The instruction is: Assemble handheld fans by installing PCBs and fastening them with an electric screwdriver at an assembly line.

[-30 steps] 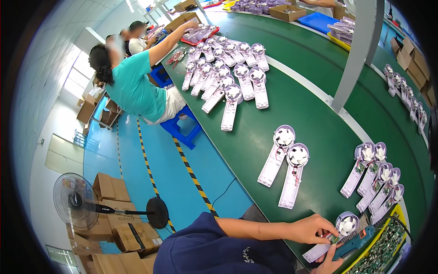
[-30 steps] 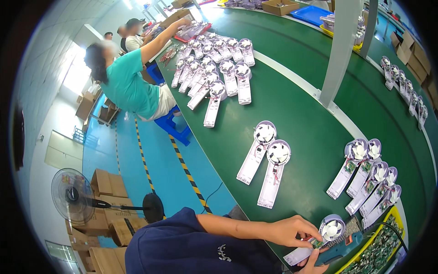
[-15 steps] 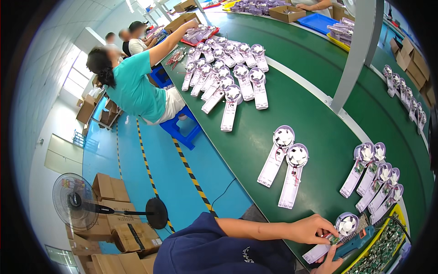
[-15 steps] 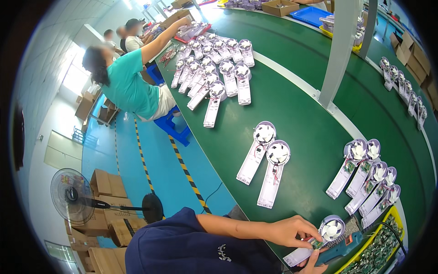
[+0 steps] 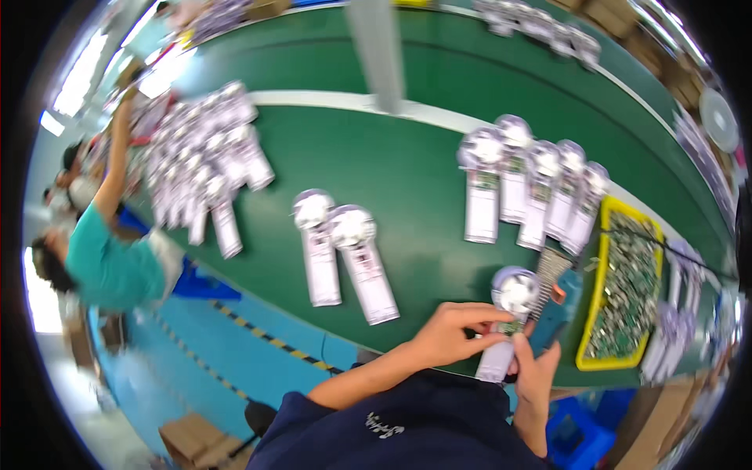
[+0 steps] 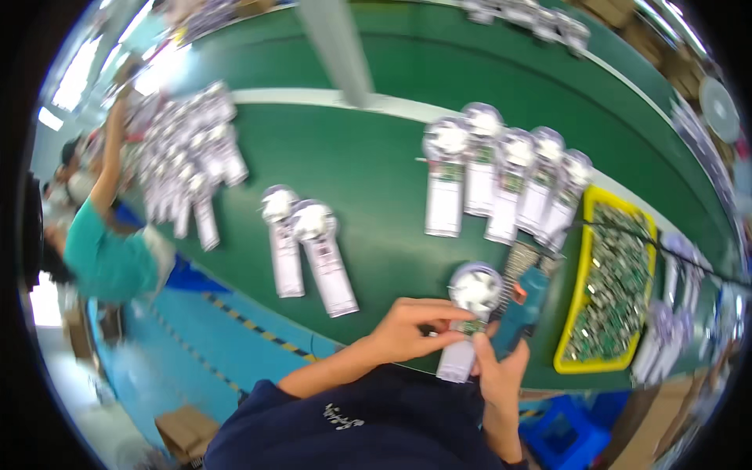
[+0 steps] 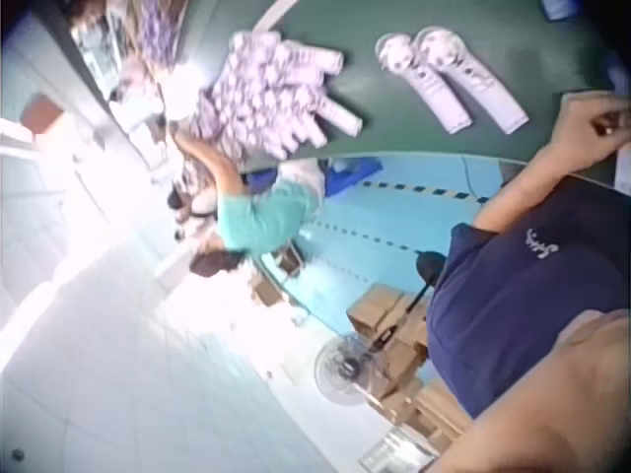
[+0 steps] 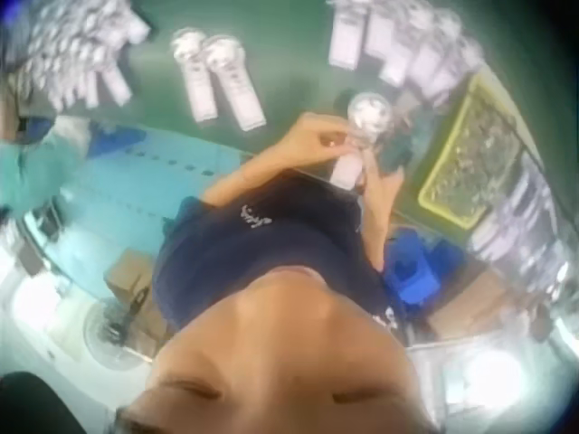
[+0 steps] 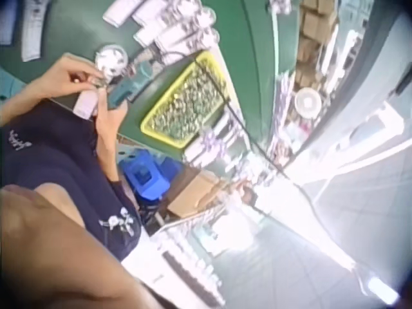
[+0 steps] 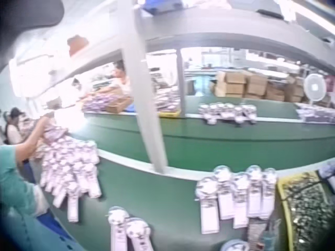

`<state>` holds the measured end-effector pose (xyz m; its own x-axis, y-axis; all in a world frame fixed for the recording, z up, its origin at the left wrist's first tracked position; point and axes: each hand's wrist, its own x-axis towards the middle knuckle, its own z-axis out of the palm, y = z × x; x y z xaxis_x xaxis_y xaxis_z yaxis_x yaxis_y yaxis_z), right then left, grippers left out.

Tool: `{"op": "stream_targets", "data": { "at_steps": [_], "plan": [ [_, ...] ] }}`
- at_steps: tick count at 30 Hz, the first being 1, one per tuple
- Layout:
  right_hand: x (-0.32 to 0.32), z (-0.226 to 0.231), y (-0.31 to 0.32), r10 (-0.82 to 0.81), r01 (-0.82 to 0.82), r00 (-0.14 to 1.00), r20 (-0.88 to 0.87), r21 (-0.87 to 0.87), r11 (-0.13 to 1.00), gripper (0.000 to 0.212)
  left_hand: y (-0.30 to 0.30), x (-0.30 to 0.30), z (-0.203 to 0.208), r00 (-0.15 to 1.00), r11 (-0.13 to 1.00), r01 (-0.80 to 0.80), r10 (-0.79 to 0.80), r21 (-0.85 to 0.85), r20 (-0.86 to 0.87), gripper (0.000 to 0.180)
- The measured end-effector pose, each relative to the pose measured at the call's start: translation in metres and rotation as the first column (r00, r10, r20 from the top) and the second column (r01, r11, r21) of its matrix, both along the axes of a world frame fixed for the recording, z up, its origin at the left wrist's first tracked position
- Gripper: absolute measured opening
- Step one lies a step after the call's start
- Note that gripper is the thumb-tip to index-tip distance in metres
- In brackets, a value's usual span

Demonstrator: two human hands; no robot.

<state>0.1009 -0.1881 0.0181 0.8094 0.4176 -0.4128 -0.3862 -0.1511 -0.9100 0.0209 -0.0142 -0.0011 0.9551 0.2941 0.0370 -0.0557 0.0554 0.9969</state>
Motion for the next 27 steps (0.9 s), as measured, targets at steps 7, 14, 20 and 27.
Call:
{"op": "stream_targets", "data": {
  "at_steps": [7, 14, 20, 27],
  "plan": [
    [-0.002, 0.013, -0.001, 0.005, -0.003, 1.0, -0.02, 0.076, 0.997, 0.011, -0.01, 0.003, 0.001, 1.0, 1.0, -0.006, 0.006, 0.004, 0.013, 0.033],
    [0.003, 0.009, -0.004, 0.042, -0.039, 0.999, -0.025, 0.083, 0.996, 0.009, -0.014, 0.003, -0.004, 1.0, 0.999, -0.026, 0.027, -0.036, 0.012, 0.034],
    [0.003, 0.012, -0.002, 0.041, -0.039, 0.998, -0.036, 0.076, 0.996, 0.011, -0.013, 0.007, -0.004, 0.998, 0.999, -0.042, 0.042, 0.003, 0.038, 0.035],
    [0.003, 0.011, -0.003, 0.035, -0.029, 0.998, -0.06, 0.097, 0.995, 0.013, -0.012, 0.008, -0.006, 1.0, 1.0, -0.015, 0.015, -0.001, -0.018, 0.034]
  ]
}}
